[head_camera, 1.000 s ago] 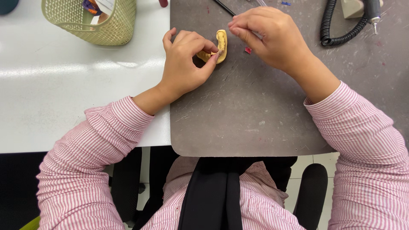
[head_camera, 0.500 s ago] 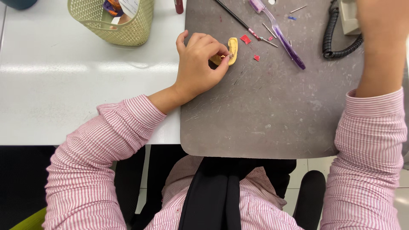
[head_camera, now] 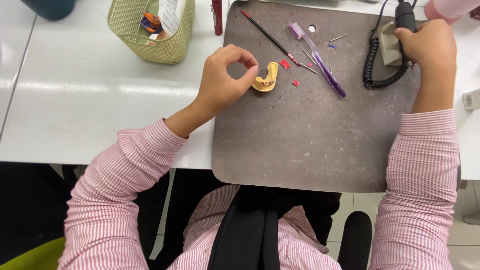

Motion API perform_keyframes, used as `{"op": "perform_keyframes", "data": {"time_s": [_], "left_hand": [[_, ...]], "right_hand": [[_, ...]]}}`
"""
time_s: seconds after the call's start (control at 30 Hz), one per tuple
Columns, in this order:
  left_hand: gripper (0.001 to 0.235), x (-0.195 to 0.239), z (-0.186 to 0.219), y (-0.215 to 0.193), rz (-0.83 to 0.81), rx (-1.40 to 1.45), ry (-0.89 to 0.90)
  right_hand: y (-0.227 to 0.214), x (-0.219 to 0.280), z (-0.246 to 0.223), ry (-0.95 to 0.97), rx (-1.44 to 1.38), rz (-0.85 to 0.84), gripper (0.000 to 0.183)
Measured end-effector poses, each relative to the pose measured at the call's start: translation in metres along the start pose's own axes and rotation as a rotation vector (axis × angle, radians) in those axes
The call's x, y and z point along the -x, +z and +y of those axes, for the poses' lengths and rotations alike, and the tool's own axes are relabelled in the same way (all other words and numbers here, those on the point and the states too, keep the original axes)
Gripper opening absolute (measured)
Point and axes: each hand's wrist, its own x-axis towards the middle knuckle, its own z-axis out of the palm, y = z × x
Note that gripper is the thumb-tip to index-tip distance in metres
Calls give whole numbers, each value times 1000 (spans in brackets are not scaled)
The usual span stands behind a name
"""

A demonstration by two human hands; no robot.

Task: The person assembles a dental prosthesis by inserting small components into a yellow denture base. They use a rotary tool to grind and shape individual pieces before fitting them into the denture. The person repeatedly checks the fit and adjusts the components by hand.

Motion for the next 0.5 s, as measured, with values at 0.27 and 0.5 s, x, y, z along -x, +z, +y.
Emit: {"op": "perform_keyframes", "data": {"time_s": [0.27, 0.5], "left_hand": [[9, 46, 22, -36, -5, 526, -173], [10, 86, -5, -9, 150, 888, -333]], "right_hand": [[-34, -16, -23, 255, -2107, -421, 34], [0, -97, -77, 441, -2092, -270, 40]]}}
